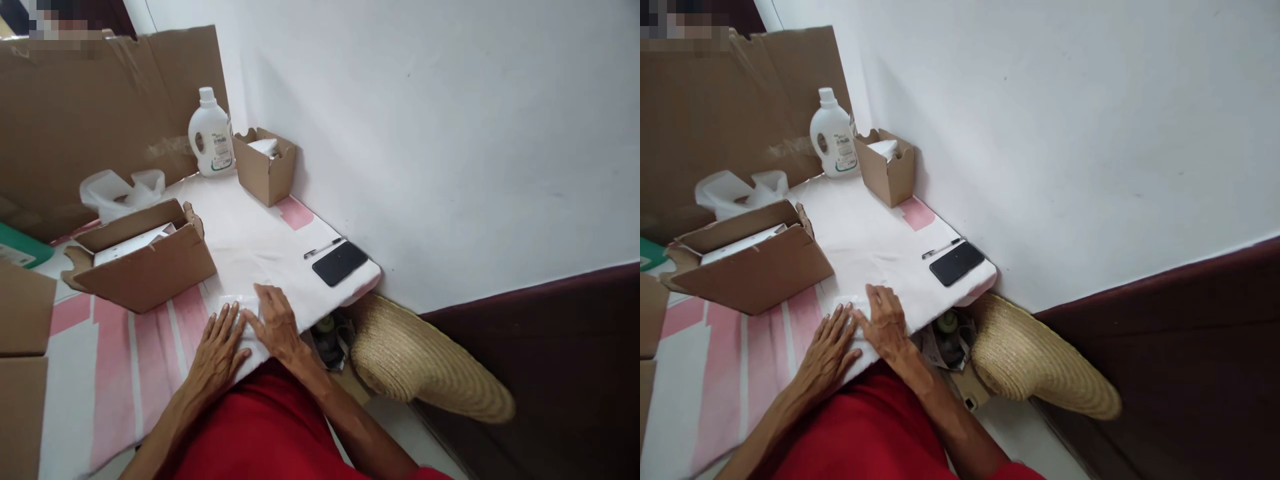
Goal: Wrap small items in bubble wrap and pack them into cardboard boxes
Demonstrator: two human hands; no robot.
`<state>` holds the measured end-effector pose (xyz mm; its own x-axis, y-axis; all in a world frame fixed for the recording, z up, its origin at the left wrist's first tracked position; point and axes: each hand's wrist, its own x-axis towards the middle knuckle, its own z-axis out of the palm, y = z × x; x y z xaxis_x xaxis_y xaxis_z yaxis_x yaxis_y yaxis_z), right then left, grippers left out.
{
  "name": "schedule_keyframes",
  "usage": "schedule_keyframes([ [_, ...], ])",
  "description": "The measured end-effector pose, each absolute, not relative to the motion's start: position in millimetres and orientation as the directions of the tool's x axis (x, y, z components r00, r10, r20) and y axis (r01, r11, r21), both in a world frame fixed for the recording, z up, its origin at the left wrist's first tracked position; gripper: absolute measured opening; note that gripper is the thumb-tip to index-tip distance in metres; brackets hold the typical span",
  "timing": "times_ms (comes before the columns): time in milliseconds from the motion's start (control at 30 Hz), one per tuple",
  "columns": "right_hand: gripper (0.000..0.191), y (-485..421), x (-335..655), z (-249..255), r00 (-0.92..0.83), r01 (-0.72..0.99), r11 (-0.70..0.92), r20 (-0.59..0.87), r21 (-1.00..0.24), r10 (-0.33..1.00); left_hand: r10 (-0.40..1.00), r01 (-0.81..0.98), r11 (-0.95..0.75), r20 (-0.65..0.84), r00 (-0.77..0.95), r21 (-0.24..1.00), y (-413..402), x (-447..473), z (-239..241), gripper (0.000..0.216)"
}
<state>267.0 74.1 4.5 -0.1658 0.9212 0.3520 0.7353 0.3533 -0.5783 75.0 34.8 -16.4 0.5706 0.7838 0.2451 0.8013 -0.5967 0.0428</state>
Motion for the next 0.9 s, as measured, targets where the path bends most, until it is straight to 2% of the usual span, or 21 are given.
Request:
schedule_keyframes([
  [100,0.077,60,260,0,-0.464,0.667,0.586,0.358,-0.461,0.810,0.769,0.790,-0.612,0.264,0.582,0.041,35,72,-25,0.070],
  [167,0.087,55,258,-6,-0.540,0.663,0.622,0.310,-0.417,0.783,0.764,0.787,-0.615,0.274,0.584,0.040,34,71,-31,0.072],
  [300,0.095,55,260,-15,-0.519,0.711,0.580,0.259,-0.398,0.814,0.786,0.801,-0.595,0.261,0.560,0.072,34,71,-35,0.075],
  [500,0.093,56,266,-15,-0.453,0.760,0.507,0.229,-0.407,0.862,0.813,0.808,-0.572,0.229,0.535,0.143,45,66,-20,0.076],
  [633,0.088,60,279,-14,-0.486,0.745,0.524,0.203,-0.413,0.850,0.815,0.809,-0.567,0.254,0.521,0.158,57,66,-9,0.068],
  [733,0.091,61,288,-16,-0.533,0.702,0.573,0.221,-0.424,0.817,0.801,0.803,-0.578,0.291,0.523,0.149,62,67,-3,0.057],
  [800,0.080,62,288,-18,-0.532,0.676,0.604,0.287,-0.423,0.796,0.782,0.788,-0.599,0.313,0.539,0.139,65,68,1,0.048],
  [900,0.039,68,279,-17,-0.446,0.660,0.618,0.440,-0.428,0.780,0.772,0.783,-0.605,0.344,0.534,0.142,67,69,10,0.039],
])
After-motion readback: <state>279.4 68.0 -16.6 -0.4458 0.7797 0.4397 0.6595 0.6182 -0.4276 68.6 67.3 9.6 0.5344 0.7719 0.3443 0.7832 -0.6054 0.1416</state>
